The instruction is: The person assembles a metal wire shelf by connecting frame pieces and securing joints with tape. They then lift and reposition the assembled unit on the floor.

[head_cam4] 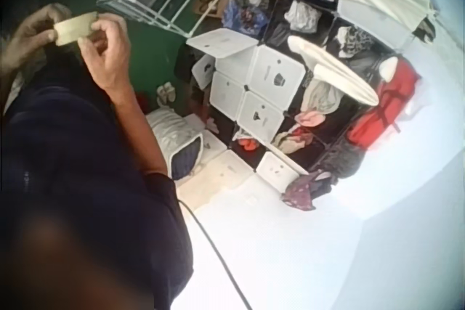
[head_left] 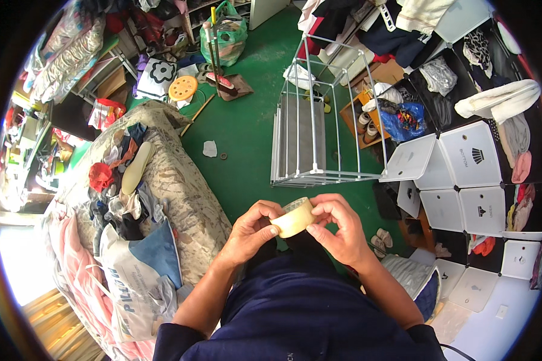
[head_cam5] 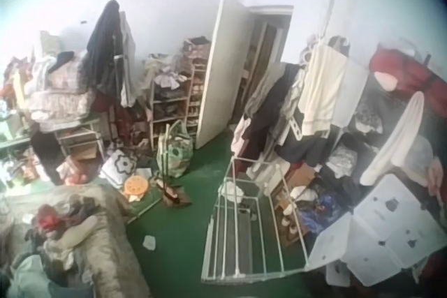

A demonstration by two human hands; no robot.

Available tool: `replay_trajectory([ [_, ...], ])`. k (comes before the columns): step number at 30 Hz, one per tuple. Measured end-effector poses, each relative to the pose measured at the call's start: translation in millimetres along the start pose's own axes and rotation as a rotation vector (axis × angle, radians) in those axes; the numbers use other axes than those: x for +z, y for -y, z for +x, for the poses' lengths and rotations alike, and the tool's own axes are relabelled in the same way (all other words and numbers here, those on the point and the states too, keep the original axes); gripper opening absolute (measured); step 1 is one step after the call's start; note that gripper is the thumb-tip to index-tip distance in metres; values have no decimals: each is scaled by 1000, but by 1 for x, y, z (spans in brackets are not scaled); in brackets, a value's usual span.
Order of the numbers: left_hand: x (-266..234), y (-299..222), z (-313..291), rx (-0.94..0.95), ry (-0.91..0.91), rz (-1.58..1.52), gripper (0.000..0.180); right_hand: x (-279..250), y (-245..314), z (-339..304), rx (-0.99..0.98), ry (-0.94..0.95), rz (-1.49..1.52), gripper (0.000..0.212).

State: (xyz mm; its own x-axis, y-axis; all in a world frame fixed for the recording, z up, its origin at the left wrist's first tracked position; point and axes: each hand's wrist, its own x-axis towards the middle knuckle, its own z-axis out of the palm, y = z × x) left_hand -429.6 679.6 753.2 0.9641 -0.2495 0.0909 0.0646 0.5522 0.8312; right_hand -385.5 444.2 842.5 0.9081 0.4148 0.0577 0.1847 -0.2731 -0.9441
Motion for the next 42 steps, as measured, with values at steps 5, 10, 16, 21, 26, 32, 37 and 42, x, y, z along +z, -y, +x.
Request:
replay_trajectory([
  [5, 18, 2, -3, -24, -58, 16, 17, 1, 14, -4, -113, -17, -181, 21],
  [10, 22, 6, -6, -23, -39, 22, 15, 1, 17, -10, -93, -30, -200, 26],
  [16, 28, 5, -5, -59, -64, 74, 17, -7, 18, -15, -12, -9, -208, 27],
  [21, 23, 11, -6, -73, -25, 52, 15, -18, 16, -19, 27, 16, -223, 25],
  [26, 32, 12, -3, -125, -26, -143, 18, -19, 6, -22, 103, -49, 100, 38],
  [32, 47, 11, 5, -123, 11, -172, 26, -18, 10, -25, 109, 53, 186, 45],
  [37, 54, 16, 8, -104, -33, -302, 28, -25, 13, -28, 245, 75, 277, 36],
  [42, 58, 15, 13, -170, -71, -452, 36, -23, 17, -31, 334, 96, 465, 33],
])
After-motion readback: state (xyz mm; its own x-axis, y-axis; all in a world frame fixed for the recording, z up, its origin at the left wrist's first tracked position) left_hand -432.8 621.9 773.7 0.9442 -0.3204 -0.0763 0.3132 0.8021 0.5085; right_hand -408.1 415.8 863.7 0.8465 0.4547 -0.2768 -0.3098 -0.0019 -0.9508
